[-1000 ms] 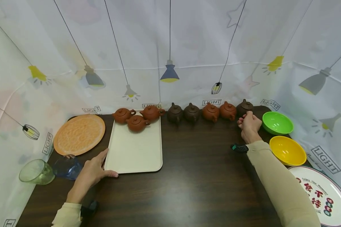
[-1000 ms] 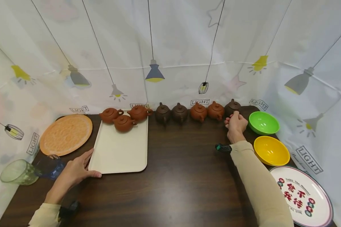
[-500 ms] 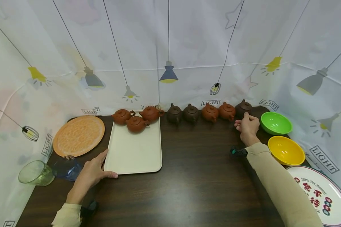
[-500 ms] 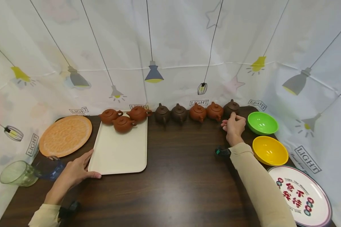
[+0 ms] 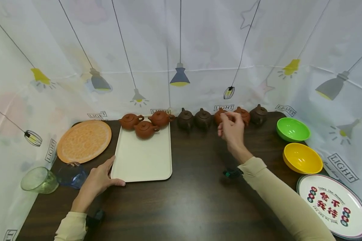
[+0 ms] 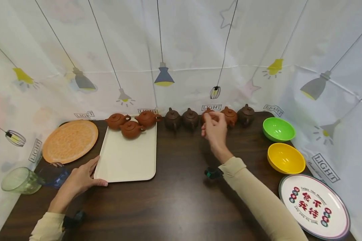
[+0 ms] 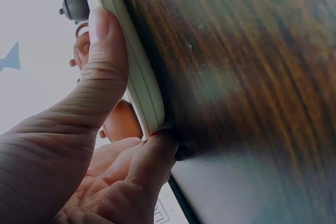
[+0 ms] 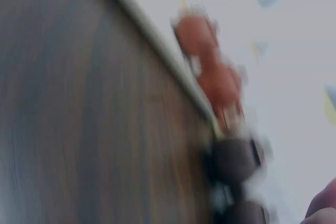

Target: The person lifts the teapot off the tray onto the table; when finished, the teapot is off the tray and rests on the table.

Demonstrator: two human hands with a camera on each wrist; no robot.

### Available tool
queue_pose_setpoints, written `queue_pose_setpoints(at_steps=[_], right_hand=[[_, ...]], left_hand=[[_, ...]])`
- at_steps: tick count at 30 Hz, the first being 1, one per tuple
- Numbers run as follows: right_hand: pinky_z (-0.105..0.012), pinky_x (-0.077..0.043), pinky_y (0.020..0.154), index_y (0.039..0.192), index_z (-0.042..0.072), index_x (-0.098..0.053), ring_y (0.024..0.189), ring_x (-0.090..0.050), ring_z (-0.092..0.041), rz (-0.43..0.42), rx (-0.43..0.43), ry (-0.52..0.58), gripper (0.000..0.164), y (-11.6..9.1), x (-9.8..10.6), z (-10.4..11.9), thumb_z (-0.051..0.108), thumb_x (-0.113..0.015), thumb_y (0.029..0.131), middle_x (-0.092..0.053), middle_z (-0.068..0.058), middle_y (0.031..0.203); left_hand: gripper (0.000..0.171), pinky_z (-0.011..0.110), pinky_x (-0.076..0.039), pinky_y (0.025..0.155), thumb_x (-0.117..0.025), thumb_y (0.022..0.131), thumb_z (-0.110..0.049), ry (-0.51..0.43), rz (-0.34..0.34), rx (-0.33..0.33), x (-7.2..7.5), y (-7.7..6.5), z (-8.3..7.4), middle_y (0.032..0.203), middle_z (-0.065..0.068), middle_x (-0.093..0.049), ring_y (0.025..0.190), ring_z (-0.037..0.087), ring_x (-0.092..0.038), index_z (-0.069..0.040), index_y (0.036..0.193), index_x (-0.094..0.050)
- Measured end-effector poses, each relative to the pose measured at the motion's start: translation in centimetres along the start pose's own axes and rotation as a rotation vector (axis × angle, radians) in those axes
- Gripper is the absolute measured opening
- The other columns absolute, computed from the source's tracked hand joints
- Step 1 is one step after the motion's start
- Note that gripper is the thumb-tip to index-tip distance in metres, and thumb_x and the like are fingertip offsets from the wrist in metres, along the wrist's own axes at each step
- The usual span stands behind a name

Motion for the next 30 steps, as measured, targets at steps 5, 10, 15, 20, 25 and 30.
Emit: queue_pose_setpoints(at_steps=[5, 10, 15, 20, 25, 30], right_hand=[[-0.027, -0.046, 0.045, 0.125, 0.011, -0.061, 0.044, -0.056, -0.012, 0.281, -0.026, -0.088, 0.027, -3.5, -7.8, -2.2, 0.031, -0.065, 0.108, -0.063, 0.002, 0.063], [-0.029, -0.037, 0.047, 0.157, 0.017, -0.04, 0.056, -0.065, -0.021, 0.643, -0.138, -0.206, 0.055, -4.7, -13.6, -4.0, 0.049, -0.047, 0.114, -0.07, -0.012, 0.089], [-0.028, -0.038, 0.052, 0.16, 0.019, -0.033, 0.064, -0.07, -0.02, 0.78, -0.255, -0.279, 0.057, -4.7, -16.9, -5.4, 0.053, -0.037, 0.115, -0.073, -0.018, 0.105], [-0.026, -0.045, 0.053, 0.143, 0.007, -0.05, 0.065, -0.073, -0.017, 0.718, -0.312, -0.286, 0.049, -4.9, -18.5, -5.7, 0.048, -0.043, 0.115, -0.076, -0.013, 0.098], [-0.025, -0.056, 0.058, 0.124, 0.002, -0.067, 0.07, -0.077, -0.017, 0.708, -0.371, -0.276, 0.045, -5.4, -19.6, -5.4, 0.043, -0.05, 0.113, -0.076, -0.011, 0.094], [-0.022, -0.058, 0.06, 0.113, -0.004, -0.07, 0.072, -0.077, -0.014, 0.718, -0.451, -0.211, 0.043, -6.1, -20.8, -5.8, 0.034, -0.051, 0.114, -0.074, -0.008, 0.087]], left_hand=[[0.131, 0.07, -0.05, 0.105, -0.096, 0.074, -0.054, 0.009, 0.007, 0.007, 0.2, 0.1, 0.3, 0.161, 0.038, -0.043, 0.139, 0.064, -0.048, 0.003, 0.168, -0.026], [0.131, 0.07, -0.05, 0.105, -0.096, 0.073, -0.054, 0.005, 0.007, 0.005, 0.0, 0.4, 0.2, 0.161, 0.038, -0.043, 0.139, 0.064, -0.049, 0.003, 0.168, -0.025], [0.13, 0.069, -0.05, 0.106, -0.096, 0.073, -0.053, 0.002, 0.011, 0.0, -0.2, 0.5, 0.2, 0.16, 0.038, -0.044, 0.14, 0.064, -0.049, 0.003, 0.168, -0.026], [0.13, 0.069, -0.051, 0.106, -0.096, 0.073, -0.054, 0.005, 0.012, 0.011, -0.2, 0.3, 0.4, 0.16, 0.037, -0.044, 0.14, 0.063, -0.049, 0.002, 0.168, -0.027], [0.13, 0.069, -0.049, 0.107, -0.096, 0.074, -0.054, -0.009, 0.01, 0.016, 0.0, 0.3, 0.2, 0.161, 0.037, -0.043, 0.141, 0.062, -0.048, 0.001, 0.169, -0.025], [0.13, 0.069, -0.05, 0.108, -0.096, 0.074, -0.053, -0.009, 0.008, 0.017, 0.0, 0.3, 0.0, 0.161, 0.037, -0.043, 0.141, 0.062, -0.049, 0.001, 0.169, -0.026]])
Point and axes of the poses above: each hand's wrist, its own y-axis towards the middle knuckle, its own x-axis out of the back of the hand, z = x × y, the point moved 2 cm from there along y, towards the middle knuckle
